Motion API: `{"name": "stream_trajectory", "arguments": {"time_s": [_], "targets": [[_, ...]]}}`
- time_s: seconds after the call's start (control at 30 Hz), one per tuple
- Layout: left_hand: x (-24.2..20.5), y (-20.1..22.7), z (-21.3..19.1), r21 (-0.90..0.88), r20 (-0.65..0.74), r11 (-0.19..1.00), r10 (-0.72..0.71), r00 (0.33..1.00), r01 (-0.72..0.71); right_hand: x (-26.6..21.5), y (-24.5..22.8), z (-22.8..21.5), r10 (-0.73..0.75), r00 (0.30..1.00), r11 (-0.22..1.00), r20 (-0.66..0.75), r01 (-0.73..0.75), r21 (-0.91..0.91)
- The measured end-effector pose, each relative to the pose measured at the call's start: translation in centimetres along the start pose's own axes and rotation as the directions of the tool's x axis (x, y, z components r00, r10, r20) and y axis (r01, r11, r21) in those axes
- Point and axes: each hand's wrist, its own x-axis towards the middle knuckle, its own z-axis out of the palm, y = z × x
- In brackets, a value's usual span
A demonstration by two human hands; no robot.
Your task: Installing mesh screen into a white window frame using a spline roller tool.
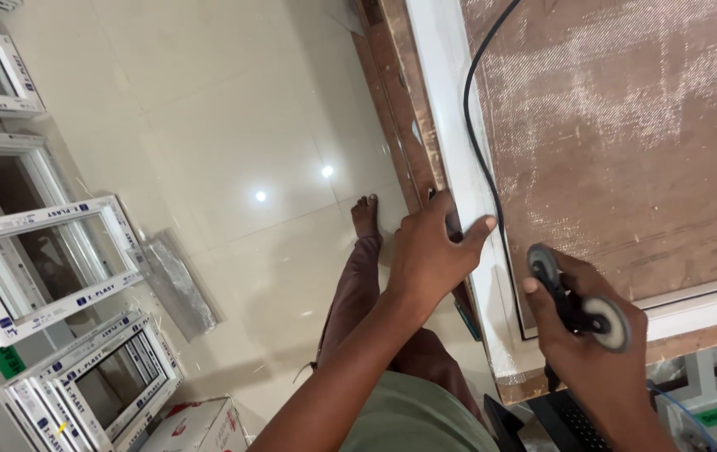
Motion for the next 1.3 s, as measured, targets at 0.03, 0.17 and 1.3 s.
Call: {"name": "stream_trajectory", "arguments": {"time_s": [0.03, 0.17, 1.3], "targets": [[0.4, 0.4, -0.3, 0.002, 0.003, 1.000, 0.003, 1.000, -0.003, 0.4, 0.0, 0.2, 0.002, 1.000, 1.000, -0.004, -0.002, 0.002], [1.6, 2.0, -1.4, 0.165, -0.011, 0.986, -0.028, 1.000, 0.029, 1.8, -1.1, 0.9, 0.134, 0.986, 0.989, 0.099, -0.127, -0.073], [2.7, -1.1, -0.5, -0.155, -0.064, 0.967, 0.193, 0.979, -0.200, 5.3, -2.5, 2.1, 0.193, 0.973, 0.980, 0.124, -0.196, 0.016]]}}
